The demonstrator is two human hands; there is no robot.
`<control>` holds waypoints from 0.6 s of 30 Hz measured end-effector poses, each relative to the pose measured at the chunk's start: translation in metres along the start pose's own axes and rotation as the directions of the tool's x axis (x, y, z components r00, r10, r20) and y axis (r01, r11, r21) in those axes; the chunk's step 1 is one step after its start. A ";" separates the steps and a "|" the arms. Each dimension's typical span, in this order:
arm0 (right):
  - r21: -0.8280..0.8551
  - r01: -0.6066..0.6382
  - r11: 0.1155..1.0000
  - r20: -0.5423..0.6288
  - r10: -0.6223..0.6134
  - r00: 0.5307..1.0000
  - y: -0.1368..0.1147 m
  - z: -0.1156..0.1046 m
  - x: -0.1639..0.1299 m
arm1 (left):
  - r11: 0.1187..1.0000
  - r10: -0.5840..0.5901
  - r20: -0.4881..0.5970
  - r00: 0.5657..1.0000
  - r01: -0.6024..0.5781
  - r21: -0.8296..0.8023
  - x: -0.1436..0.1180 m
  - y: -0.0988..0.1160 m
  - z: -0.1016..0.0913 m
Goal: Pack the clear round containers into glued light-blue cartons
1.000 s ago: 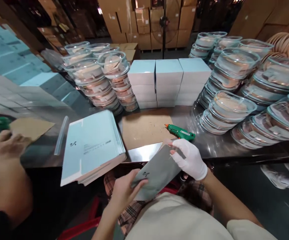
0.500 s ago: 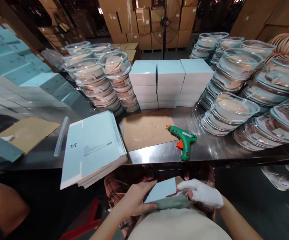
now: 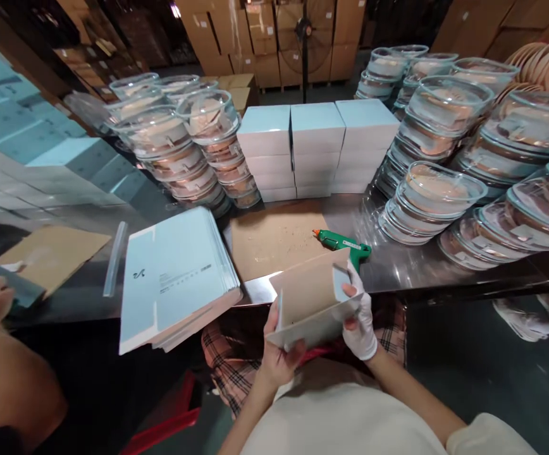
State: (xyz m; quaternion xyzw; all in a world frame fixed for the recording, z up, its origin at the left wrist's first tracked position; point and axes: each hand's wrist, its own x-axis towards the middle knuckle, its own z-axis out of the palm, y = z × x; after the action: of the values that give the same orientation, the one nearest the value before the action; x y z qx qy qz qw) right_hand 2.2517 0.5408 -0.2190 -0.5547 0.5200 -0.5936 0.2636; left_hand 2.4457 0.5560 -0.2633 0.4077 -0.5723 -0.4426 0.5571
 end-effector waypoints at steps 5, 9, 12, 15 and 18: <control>0.053 -0.072 0.996 -0.128 0.078 0.989 -0.018 0.004 0.001 | 0.990 0.110 -0.148 0.983 -0.122 -0.073 0.005 -0.001 0.010; 0.216 -0.097 0.972 -0.249 0.151 0.957 -0.018 0.008 0.002 | 0.963 0.262 -0.030 0.965 -0.259 0.076 0.020 0.015 0.009; 0.147 -0.224 0.963 -0.101 0.240 0.965 -0.012 -0.024 0.019 | 0.898 0.346 0.146 0.927 -0.372 0.235 0.029 0.019 -0.010; -0.171 -0.401 0.900 -0.056 0.397 0.916 -0.005 -0.071 0.051 | 0.898 0.317 0.017 0.948 -0.306 0.318 0.032 0.011 -0.030; -0.620 -0.456 0.639 -0.113 0.501 0.858 0.002 -0.090 0.085 | 0.926 0.265 -0.158 0.951 -0.206 0.317 0.035 0.001 -0.032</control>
State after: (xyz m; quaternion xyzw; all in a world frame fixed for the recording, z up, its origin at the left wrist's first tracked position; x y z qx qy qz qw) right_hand 2.1459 0.4939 -0.1739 -0.4724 0.8053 -0.2754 0.2290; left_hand 2.4758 0.5210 -0.2535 0.4564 -0.6189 -0.2386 0.5930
